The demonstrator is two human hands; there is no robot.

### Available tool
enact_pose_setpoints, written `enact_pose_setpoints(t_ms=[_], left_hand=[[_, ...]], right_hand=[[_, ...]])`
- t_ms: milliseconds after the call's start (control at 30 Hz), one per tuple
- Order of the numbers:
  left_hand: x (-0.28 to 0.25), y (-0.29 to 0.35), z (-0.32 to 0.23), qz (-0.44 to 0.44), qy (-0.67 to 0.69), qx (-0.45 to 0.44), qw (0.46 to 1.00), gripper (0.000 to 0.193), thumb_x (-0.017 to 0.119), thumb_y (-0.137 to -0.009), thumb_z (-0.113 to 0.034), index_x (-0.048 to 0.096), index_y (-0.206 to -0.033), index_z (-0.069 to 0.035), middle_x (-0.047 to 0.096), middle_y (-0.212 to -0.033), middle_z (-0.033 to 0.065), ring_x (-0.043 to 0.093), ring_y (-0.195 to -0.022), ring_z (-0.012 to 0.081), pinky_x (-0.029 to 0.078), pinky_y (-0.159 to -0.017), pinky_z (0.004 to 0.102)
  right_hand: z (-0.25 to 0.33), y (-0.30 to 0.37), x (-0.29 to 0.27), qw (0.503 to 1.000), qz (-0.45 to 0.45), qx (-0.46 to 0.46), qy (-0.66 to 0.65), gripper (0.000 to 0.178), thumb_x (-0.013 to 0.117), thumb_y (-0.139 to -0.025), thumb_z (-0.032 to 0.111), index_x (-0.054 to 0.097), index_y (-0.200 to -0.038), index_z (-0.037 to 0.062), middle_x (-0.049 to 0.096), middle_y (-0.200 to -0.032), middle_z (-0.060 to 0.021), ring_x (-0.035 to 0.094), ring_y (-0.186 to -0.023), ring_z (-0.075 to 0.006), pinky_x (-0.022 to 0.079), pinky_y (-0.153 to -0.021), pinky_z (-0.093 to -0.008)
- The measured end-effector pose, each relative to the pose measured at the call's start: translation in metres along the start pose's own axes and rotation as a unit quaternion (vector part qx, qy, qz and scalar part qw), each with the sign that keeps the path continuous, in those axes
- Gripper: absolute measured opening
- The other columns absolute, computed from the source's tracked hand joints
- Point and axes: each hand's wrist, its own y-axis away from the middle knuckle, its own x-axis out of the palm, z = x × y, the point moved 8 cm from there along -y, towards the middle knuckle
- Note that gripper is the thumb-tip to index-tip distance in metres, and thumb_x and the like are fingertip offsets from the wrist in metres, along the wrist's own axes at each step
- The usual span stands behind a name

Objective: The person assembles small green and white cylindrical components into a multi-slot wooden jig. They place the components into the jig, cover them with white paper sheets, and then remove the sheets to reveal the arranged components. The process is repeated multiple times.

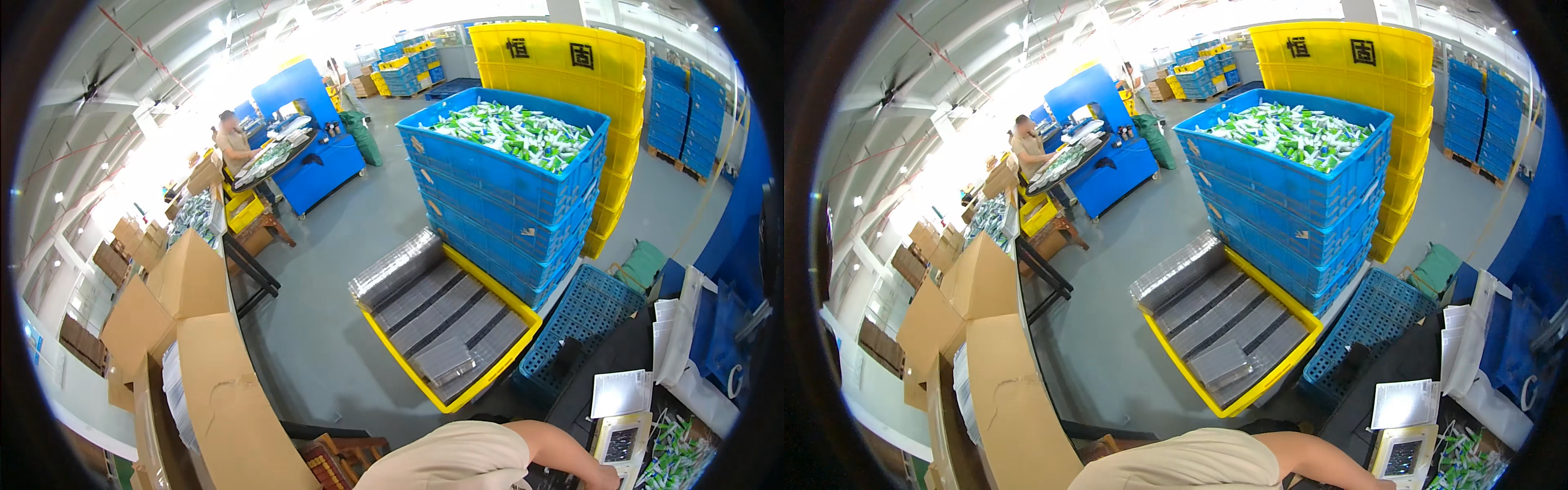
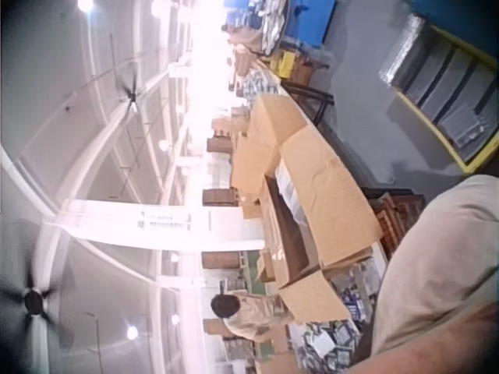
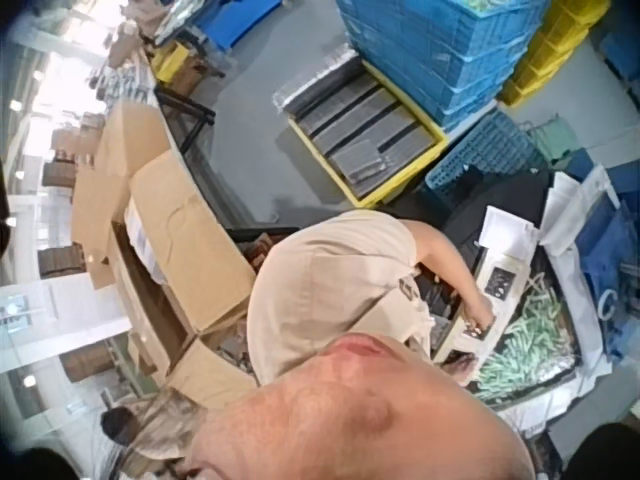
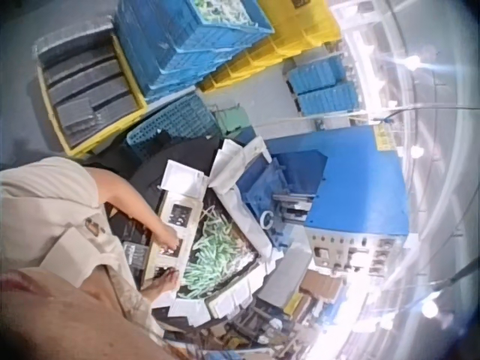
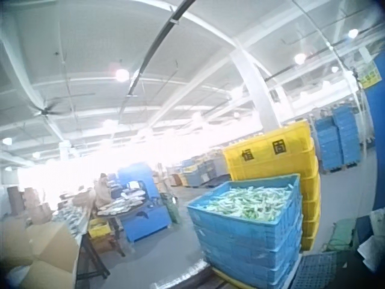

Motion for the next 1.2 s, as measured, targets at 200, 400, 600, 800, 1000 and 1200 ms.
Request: enact_pose_setpoints(t_ms=[200, 400, 600, 800, 1000, 1200], left_hand=[[-0.031, 0.041, -0.009, -0.108, 0.091, -0.012, 0.990, 0.028, 0.064, -0.098, -0.037, 0.072, -0.110, -0.013, 0.071, -0.103, 0.0129, 0.067, -0.095, 0.0316, 0.053, -0.076, 0.0459], [-0.065, 0.060, 0.006, -0.109, 0.112, -0.153, 0.976, 0.035, 0.061, -0.101, -0.042, 0.073, -0.115, -0.012, 0.072, -0.102, 0.0114, 0.068, -0.093, 0.0280, 0.053, -0.076, 0.0442], [-0.120, 0.101, -0.010, -0.311, 0.246, -0.077, 0.915, 0.021, 0.068, -0.080, -0.020, 0.065, -0.072, 0.000, 0.063, -0.067, 0.0161, 0.059, -0.062, 0.0288, 0.048, -0.062, 0.0422], [-0.170, 0.166, 0.032, -0.250, 0.281, -0.300, 0.877, 0.023, 0.065, -0.096, -0.015, 0.071, -0.113, 0.000, 0.075, -0.099, 0.0091, 0.068, -0.093, 0.0163, 0.053, -0.087, 0.0325], [-0.242, 0.135, 0.097, -0.272, 0.160, -0.327, 0.891, 0.014, 0.069, -0.091, -0.008, 0.072, -0.103, 0.000, 0.073, -0.086, 0.0098, 0.068, -0.074, 0.0141, 0.053, -0.069, 0.0287], [-0.241, 0.013, 0.145, -0.218, -0.015, -0.184, 0.958, 0.013, 0.072, -0.087, -0.012, 0.070, -0.094, -0.002, 0.070, -0.090, 0.0153, 0.069, -0.082, 0.0348, 0.053, -0.072, 0.0433]], right_hand=[[-0.012, -0.019, -0.015, 0.999, 0.028, -0.046, -0.004, 0.035, 0.056, -0.102, 0.014, 0.059, -0.126, -0.0112, 0.064, -0.118, -0.0210, 0.060, -0.112, -0.0344, 0.051, -0.101, -0.0445], [-0.034, -0.047, -0.034, 0.967, 0.153, -0.194, 0.061, 0.030, 0.052, -0.102, 0.013, 0.061, -0.118, -0.0104, 0.065, -0.113, -0.0200, 0.061, -0.109, -0.0325, 0.051, -0.098, -0.0411], [-0.034, -0.055, -0.035, 0.980, 0.086, -0.172, 0.050, 0.030, 0.049, -0.103, 0.015, 0.061, -0.125, -0.0026, 0.066, -0.119, -0.0160, 0.065, -0.110, -0.0258, 0.056, -0.092, -0.0365], [0.012, 0.030, 0.010, 0.990, -0.030, -0.128, -0.045, 0.024, 0.059, -0.100, 0.016, 0.065, -0.119, 0.0027, 0.071, -0.104, -0.0082, 0.070, -0.090, -0.0172, 0.058, -0.075, -0.0302], [0.076, 0.018, 0.143, 0.980, 0.035, -0.083, 0.176, 0.021, 0.064, -0.097, 0.013, 0.071, -0.105, -0.0053, 0.073, -0.087, -0.0095, 0.067, -0.072, -0.0114, 0.053, -0.063, -0.0249], [0.156, -0.082, 0.241, 0.873, -0.081, -0.335, 0.347, 0.022, 0.075, -0.086, 0.021, 0.075, -0.089, -0.0013, 0.071, -0.073, -0.0158, 0.068, -0.063, -0.0257, 0.051, -0.062, -0.0352]])
